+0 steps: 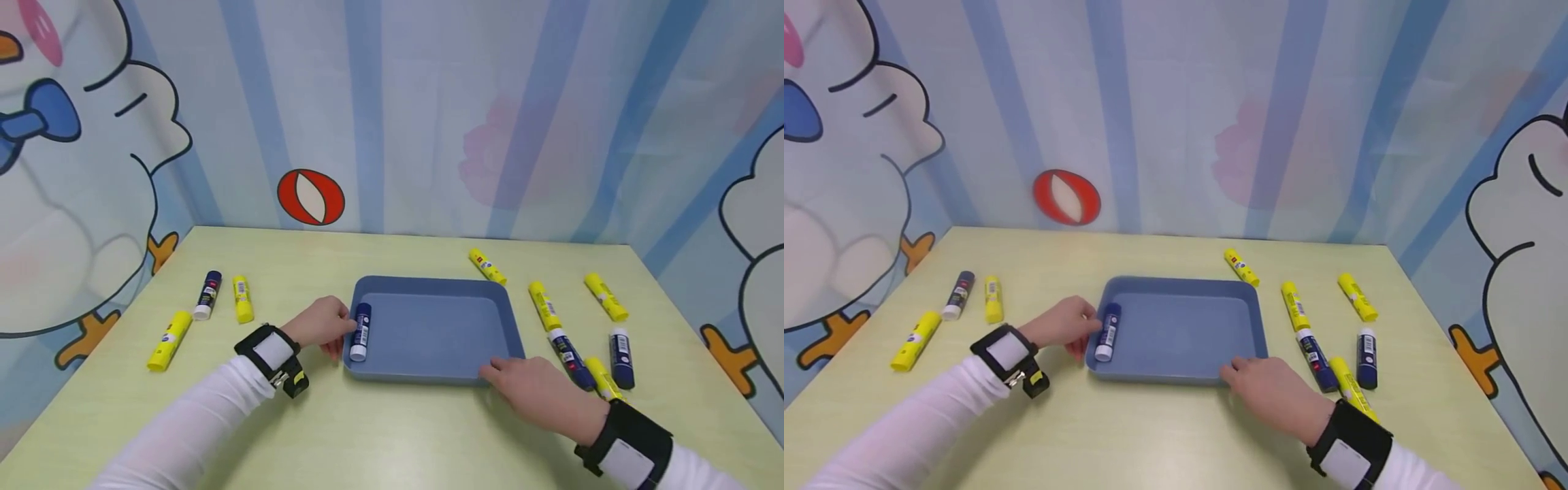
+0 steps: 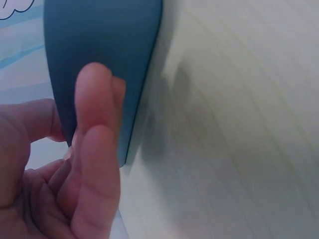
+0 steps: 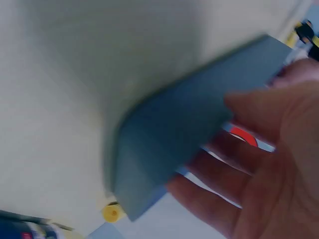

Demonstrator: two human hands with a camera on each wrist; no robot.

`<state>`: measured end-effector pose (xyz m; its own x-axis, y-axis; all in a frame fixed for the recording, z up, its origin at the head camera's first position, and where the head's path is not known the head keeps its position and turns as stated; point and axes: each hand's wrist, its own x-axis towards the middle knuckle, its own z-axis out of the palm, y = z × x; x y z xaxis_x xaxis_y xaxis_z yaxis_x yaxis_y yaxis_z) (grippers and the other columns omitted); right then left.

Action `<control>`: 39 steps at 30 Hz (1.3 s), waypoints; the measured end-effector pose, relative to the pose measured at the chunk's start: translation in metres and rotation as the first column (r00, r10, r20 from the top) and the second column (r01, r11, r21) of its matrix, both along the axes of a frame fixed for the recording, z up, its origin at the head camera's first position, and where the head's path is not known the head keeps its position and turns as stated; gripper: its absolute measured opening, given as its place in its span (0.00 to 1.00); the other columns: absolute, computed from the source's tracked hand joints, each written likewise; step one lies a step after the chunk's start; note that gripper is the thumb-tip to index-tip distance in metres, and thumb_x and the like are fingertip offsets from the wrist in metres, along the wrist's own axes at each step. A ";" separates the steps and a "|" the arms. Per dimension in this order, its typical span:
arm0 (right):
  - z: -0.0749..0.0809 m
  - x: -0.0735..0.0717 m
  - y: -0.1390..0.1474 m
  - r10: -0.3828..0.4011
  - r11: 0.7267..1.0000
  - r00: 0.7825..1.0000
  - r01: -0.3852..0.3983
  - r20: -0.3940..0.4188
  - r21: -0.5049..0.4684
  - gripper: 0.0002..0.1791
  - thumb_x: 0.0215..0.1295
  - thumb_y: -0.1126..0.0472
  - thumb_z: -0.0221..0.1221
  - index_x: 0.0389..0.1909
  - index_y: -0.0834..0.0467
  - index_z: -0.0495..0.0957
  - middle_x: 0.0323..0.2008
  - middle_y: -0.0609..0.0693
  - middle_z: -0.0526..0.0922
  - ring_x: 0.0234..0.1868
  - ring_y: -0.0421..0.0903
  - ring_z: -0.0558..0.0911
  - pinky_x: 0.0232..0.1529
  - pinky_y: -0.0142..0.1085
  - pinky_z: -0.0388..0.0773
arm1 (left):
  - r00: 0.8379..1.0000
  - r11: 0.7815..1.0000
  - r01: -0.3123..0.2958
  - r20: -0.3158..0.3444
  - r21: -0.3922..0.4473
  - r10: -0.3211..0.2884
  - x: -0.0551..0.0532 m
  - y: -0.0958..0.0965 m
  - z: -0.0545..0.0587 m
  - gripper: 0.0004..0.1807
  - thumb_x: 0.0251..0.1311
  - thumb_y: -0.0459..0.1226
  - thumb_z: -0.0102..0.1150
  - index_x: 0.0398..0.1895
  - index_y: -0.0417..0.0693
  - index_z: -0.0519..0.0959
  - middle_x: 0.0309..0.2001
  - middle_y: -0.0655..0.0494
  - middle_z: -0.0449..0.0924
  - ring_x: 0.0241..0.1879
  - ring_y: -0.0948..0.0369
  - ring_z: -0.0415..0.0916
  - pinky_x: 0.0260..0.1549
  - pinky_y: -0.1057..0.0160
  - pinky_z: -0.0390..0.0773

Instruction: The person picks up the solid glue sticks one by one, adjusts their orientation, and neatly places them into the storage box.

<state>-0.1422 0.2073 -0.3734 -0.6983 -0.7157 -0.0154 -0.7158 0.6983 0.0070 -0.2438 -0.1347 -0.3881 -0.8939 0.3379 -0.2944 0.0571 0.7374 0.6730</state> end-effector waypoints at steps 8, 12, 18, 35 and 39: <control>0.040 -0.030 -0.008 -0.098 0.977 0.968 0.138 0.229 -0.164 0.16 0.64 0.53 0.63 0.49 0.57 0.77 0.34 0.44 0.80 0.29 0.38 0.77 0.28 0.34 0.74 | 1.000 1.000 -0.012 -0.010 0.015 0.012 0.000 0.000 -0.002 0.17 0.66 0.34 0.54 0.17 0.41 0.70 0.13 0.50 0.78 0.12 0.56 0.78 0.14 0.63 0.78; 0.048 -0.061 -0.007 -0.182 0.946 0.940 0.247 0.289 -0.208 0.28 0.66 0.47 0.60 0.59 0.60 0.71 0.41 0.49 0.81 0.38 0.44 0.80 0.36 0.39 0.77 | 1.000 1.000 -0.009 -0.021 0.020 0.010 0.002 0.000 -0.001 0.17 0.66 0.34 0.54 0.17 0.41 0.69 0.12 0.50 0.78 0.12 0.56 0.78 0.14 0.62 0.78; 0.046 -0.124 0.008 -0.347 0.889 0.887 0.415 0.304 -0.194 0.39 0.69 0.39 0.53 0.68 0.64 0.60 0.55 0.64 0.76 0.50 0.57 0.79 0.47 0.51 0.75 | 1.000 1.000 -0.009 -0.026 0.012 0.009 0.004 0.001 0.001 0.17 0.66 0.34 0.53 0.17 0.41 0.70 0.12 0.51 0.78 0.12 0.57 0.78 0.14 0.63 0.78; 0.007 -0.205 0.018 -0.566 0.806 0.772 0.592 0.290 0.000 0.37 0.67 0.47 0.55 0.62 0.74 0.60 0.48 0.68 0.76 0.43 0.58 0.78 0.44 0.49 0.74 | 1.000 1.000 -0.002 -0.018 0.007 0.002 0.004 0.004 0.003 0.17 0.67 0.35 0.54 0.19 0.40 0.71 0.13 0.50 0.78 0.13 0.55 0.79 0.15 0.63 0.78; 0.001 -0.215 0.023 -0.604 0.789 0.746 0.610 0.280 0.077 0.32 0.65 0.49 0.58 0.56 0.72 0.66 0.41 0.64 0.78 0.38 0.54 0.77 0.37 0.44 0.73 | 1.000 1.000 -0.006 -0.014 0.007 0.006 0.005 0.005 0.004 0.17 0.67 0.35 0.54 0.19 0.40 0.71 0.13 0.50 0.79 0.13 0.55 0.79 0.15 0.62 0.78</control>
